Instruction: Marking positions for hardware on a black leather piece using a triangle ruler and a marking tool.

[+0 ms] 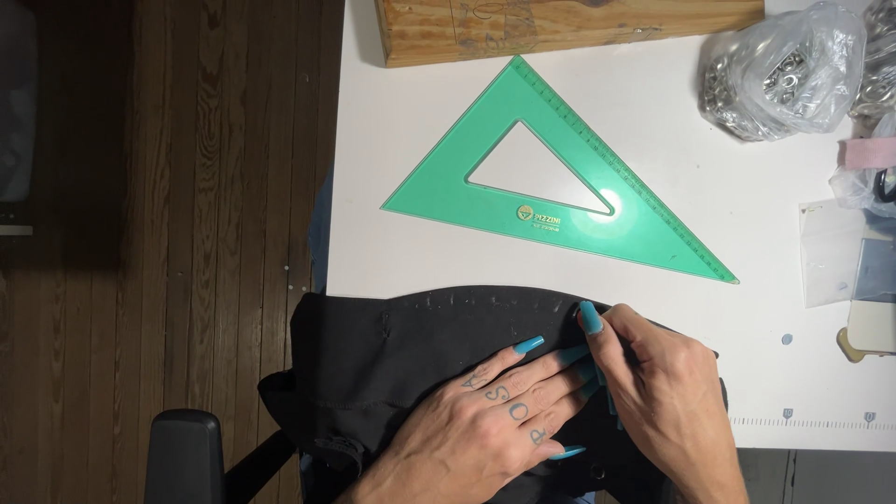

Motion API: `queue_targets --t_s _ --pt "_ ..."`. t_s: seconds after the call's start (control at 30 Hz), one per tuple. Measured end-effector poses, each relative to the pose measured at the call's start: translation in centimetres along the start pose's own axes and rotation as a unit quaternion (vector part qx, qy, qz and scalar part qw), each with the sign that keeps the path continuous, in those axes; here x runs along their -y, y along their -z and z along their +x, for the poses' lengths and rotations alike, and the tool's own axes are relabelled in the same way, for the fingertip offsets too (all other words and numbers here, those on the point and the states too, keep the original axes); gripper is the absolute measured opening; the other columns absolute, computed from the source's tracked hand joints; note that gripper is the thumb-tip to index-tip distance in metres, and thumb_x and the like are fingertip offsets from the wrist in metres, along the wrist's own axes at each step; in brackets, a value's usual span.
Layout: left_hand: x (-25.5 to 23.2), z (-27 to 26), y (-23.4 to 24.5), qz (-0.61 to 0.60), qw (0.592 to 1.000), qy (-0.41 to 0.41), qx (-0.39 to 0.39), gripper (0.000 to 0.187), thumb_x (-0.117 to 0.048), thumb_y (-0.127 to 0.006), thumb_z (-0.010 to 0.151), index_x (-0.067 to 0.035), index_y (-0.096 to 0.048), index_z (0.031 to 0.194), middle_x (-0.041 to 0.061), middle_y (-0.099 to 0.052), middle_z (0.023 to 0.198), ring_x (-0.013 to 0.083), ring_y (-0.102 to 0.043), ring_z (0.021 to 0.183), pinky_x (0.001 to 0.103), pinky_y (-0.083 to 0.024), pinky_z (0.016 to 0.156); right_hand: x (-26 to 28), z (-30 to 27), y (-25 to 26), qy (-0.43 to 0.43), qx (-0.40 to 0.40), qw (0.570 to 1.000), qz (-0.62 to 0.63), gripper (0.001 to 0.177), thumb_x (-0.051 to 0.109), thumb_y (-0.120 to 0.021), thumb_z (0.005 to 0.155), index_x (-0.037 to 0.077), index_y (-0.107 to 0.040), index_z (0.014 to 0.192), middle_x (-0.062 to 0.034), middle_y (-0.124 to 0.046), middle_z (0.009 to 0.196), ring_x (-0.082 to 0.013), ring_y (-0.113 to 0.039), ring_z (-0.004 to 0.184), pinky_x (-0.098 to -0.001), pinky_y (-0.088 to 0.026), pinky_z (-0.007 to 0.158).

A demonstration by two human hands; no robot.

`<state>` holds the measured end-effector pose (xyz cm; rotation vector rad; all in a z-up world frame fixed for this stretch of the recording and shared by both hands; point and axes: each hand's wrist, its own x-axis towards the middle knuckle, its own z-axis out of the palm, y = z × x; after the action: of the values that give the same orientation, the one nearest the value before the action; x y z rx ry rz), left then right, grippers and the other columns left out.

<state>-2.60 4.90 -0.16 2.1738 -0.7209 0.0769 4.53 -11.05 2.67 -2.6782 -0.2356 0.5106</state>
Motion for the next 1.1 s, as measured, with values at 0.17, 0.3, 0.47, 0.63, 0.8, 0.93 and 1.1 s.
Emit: queue_targets --t_s 0.17,0.3,0.47,0.63,0.8,0.93,1.1 --pt "0.1 0.1 -0.2 0.009 0.999 -0.007 -0.036 0.036 -0.02 -0.053 0.088 0.003 -0.053 0.115 0.013 -0.054 0.118 0.0254 -0.046 0.116 0.041 -0.033 0.099 0.2 0.1 -0.3 0.038 -0.037 0.998 -0.03 0.035 0.026 -0.049 0.087 0.011 -0.039 0.057 -0.0026 -0.028 0.044 -0.0145 -0.022 0.045 -0.0294 -0.027 0.04" --pt "-0.1 0.2 -0.1 -0.025 0.999 0.004 -0.038 0.033 -0.014 -0.057 0.085 0.004 -0.054 0.113 0.013 -0.055 0.118 0.0246 -0.047 0.115 0.04 -0.033 0.098 0.3 0.0 -0.9 0.032 -0.065 0.995 -0.062 0.028 0.025 -0.049 0.087 0.013 -0.046 0.062 -0.0031 -0.036 0.042 -0.0177 -0.026 0.041 -0.0314 -0.029 0.041" --pt "-0.3 0.3 0.0 -0.021 0.999 0.007 -0.024 0.033 -0.016 -0.059 0.084 0.001 -0.055 0.112 0.011 -0.054 0.119 0.0226 -0.046 0.116 0.039 -0.033 0.098 0.6 0.0 -0.9 0.034 -0.098 0.994 -0.033 0.032 0.025 -0.049 0.088 0.012 -0.042 0.06 -0.003 -0.036 0.044 -0.0176 -0.027 0.043 -0.0315 -0.028 0.041" --pt "-0.5 0.5 0.5 0.011 1.0 -0.013 -0.014 0.037 -0.019 -0.056 0.086 0.001 -0.052 0.117 0.01 -0.051 0.124 0.021 -0.044 0.118 0.037 -0.031 0.1 0.3 -0.5 1.2 -0.086 -0.011 0.971 0.224 0.041 0.027 -0.05 0.087 0.009 -0.039 0.053 -0.0008 -0.04 0.042 -0.0089 -0.038 0.042 -0.0234 -0.033 0.042" --pt "-0.8 0.6 1.3 0.023 0.998 -0.039 -0.05 0.03 -0.018 -0.055 0.09 0.002 -0.055 0.113 0.013 -0.055 0.119 0.027 -0.05 0.113 0.04 -0.04 0.094 -2.7 -2.7 2.1 -0.153 -0.142 0.903 0.376 0.036 0.022 -0.05 0.091 0.007 -0.041 0.059 -0.0009 -0.029 0.052 -0.0133 -0.041 0.036 -0.0229 -0.028 0.037" --pt "-0.8 0.7 1.2 0.051 0.999 -0.015 0.01 0.038 -0.024 -0.043 0.094 0.0 -0.044 0.124 0.009 -0.043 0.131 0.0255 -0.041 0.122 0.039 -0.033 0.1 -3.9 -4.2 2.2 -0.138 -0.149 0.91 0.361 0.044 0.022 -0.047 0.093 0.003 -0.038 0.053 -0.0052 -0.032 0.046 -0.0146 -0.037 0.035 -0.0239 -0.033 0.036" --pt "-0.4 1.1 0.6 0.118 0.992 0.003 -0.038 0.037 -0.028 -0.056 0.089 -0.001 -0.054 0.114 0.011 -0.053 0.12 0.0235 -0.049 0.114 0.039 -0.038 0.096 -4.0 -4.4 1.6 -0.169 -0.078 0.932 0.31 0.047 0.023 -0.051 0.089 0.005 -0.036 0.048 -0.0043 -0.036 0.045 -0.0144 -0.044 0.036 -0.023 -0.032 0.042"
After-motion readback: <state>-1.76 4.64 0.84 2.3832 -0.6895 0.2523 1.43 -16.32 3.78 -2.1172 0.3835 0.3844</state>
